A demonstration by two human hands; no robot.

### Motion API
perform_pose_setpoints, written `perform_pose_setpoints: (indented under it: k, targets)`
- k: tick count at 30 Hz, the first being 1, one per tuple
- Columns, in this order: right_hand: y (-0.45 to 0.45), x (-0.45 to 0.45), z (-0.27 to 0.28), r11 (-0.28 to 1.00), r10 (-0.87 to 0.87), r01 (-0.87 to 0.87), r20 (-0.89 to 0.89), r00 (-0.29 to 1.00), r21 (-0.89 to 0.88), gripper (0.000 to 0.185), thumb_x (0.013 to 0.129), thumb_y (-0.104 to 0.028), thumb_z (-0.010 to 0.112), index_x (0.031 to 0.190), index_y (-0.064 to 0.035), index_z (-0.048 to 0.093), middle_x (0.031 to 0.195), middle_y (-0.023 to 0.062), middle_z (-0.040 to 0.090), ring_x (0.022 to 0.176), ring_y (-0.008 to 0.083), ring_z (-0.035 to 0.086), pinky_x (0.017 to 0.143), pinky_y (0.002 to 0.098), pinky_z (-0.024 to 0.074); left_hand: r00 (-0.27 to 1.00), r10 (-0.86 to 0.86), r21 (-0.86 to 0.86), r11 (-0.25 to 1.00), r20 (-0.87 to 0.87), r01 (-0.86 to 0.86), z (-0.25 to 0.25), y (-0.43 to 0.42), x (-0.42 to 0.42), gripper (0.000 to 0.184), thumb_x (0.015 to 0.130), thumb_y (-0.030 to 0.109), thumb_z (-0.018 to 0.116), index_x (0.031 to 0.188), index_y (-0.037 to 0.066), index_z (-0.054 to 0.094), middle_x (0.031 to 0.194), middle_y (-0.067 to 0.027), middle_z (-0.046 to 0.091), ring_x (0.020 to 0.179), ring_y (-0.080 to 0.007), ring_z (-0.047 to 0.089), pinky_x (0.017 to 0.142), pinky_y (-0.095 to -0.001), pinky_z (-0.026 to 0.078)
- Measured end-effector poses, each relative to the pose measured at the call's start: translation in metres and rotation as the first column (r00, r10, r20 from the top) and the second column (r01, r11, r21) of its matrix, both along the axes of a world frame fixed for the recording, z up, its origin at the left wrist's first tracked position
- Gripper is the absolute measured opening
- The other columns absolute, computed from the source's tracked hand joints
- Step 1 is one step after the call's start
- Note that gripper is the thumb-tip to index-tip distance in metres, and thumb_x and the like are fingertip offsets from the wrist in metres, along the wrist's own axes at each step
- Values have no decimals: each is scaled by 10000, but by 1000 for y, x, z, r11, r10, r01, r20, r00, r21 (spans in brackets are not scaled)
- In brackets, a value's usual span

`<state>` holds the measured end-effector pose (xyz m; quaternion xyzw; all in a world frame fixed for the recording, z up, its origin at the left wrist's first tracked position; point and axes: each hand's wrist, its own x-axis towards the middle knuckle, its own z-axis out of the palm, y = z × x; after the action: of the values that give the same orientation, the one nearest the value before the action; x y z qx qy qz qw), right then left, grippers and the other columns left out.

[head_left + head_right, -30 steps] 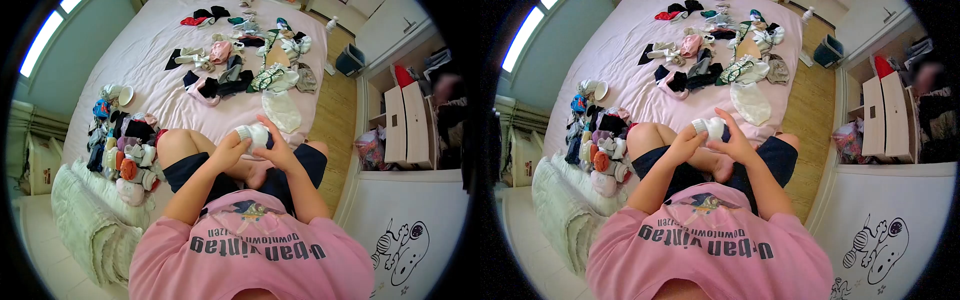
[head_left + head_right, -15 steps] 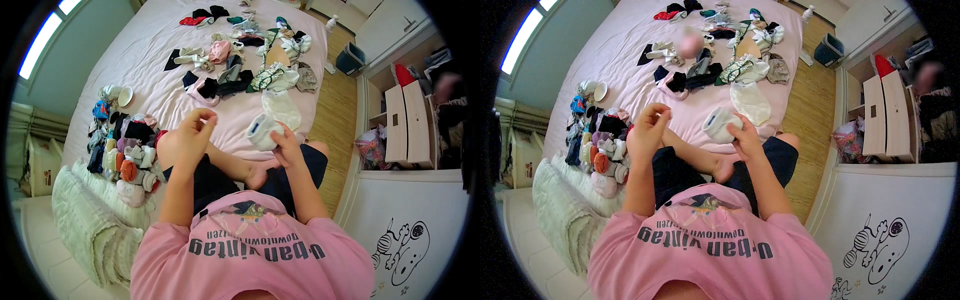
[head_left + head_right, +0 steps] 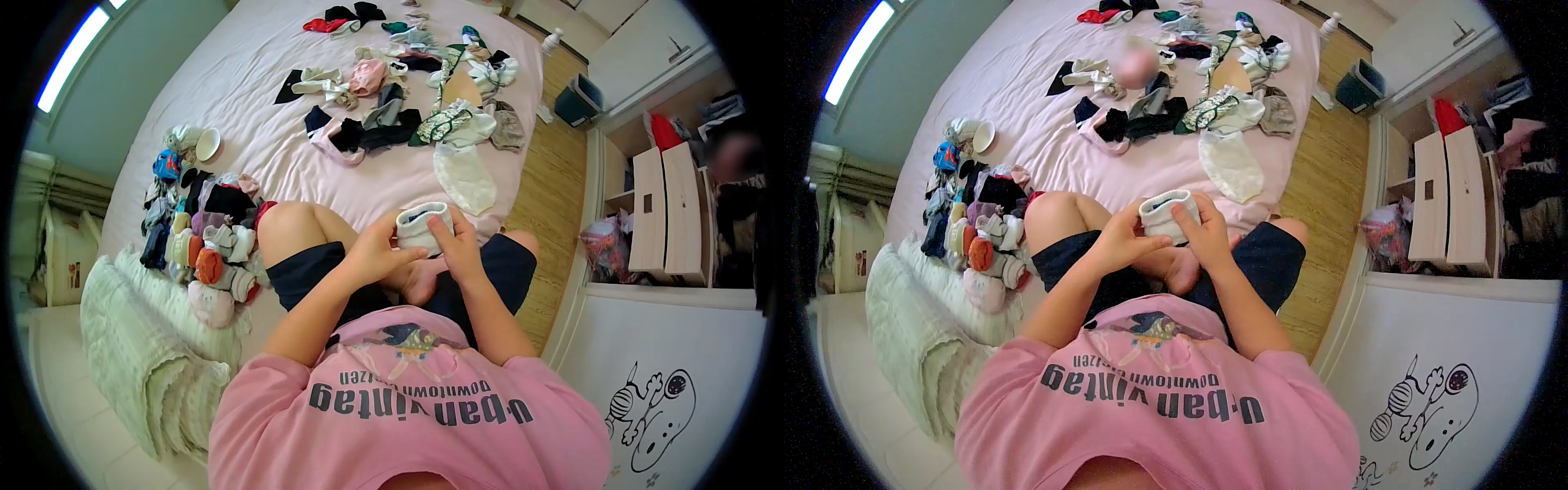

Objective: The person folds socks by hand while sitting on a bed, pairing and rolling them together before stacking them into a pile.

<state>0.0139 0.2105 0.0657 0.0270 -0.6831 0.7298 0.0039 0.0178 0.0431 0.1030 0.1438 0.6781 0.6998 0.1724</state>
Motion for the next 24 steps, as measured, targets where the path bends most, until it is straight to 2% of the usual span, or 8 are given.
perform_pose_setpoints:
  k: [1,4,8,11,15,17,21,24]
  targets:
    - [-1,1,10,999,17,-15,49,999,-38,188,844,-159,568,967,-18,548,943,33,545,838,97,519,699,219,432,999,-14,-75,997,-39,11,3,-2,1,366,820,70,593,1149,-11,455,1091,-65,530,994,-111,505,814,-270,448]
    - [-9,2,13,985,-7,26,111,994,-170,199,855,-186,557,963,-18,561,864,22,579,770,98,538,685,218,434,981,66,301,946,185,-121,-9,6,3,295,871,170,532,1103,-11,503,1034,-74,567,949,-126,540,790,-271,459]
    - [-24,7,14,932,-37,129,263,964,-339,209,865,-204,539,968,-23,562,863,24,584,759,100,547,675,221,442,813,-39,532,774,581,-343,-24,5,7,312,895,257,473,1054,-2,545,933,-73,615,826,-171,602,756,-291,474]
    - [-35,6,20,968,-48,106,242,969,-229,186,866,-189,536,958,-30,565,855,31,584,727,107,551,646,250,461,797,-33,550,740,604,-386,-44,-5,11,322,885,262,498,1084,13,538,947,-50,611,827,-141,593,754,-290,471]
    - [-45,0,13,999,-36,36,-9,999,10,149,878,-167,521,902,-28,570,822,15,572,745,72,508,667,224,435,953,164,339,908,254,-247,-22,-24,23,406,809,87,593,1176,0,441,1067,-42,534,924,-109,525,817,-252,433]
    - [-52,-1,15,992,123,-124,51,991,8,165,885,-169,508,947,-25,560,841,18,558,752,67,497,678,212,426,957,157,421,872,243,-250,-29,-35,28,422,805,84,598,1186,4,435,1105,-44,524,1013,-119,497,892,-282,399]
    - [-81,-11,30,913,296,-226,168,940,-340,229,897,-169,480,1060,-14,517,880,32,527,759,67,484,686,200,417,912,294,490,773,287,-403,-28,-89,37,372,807,91,601,1147,7,474,1051,-44,557,932,-126,540,842,-274,428]
    - [-89,-19,21,915,388,-361,145,910,-180,280,903,-199,470,1105,-5,484,868,40,529,736,85,502,667,203,429,709,611,373,603,351,-705,-33,-157,50,370,814,113,602,1141,-1,472,1066,-65,559,954,-144,544,841,-281,436]
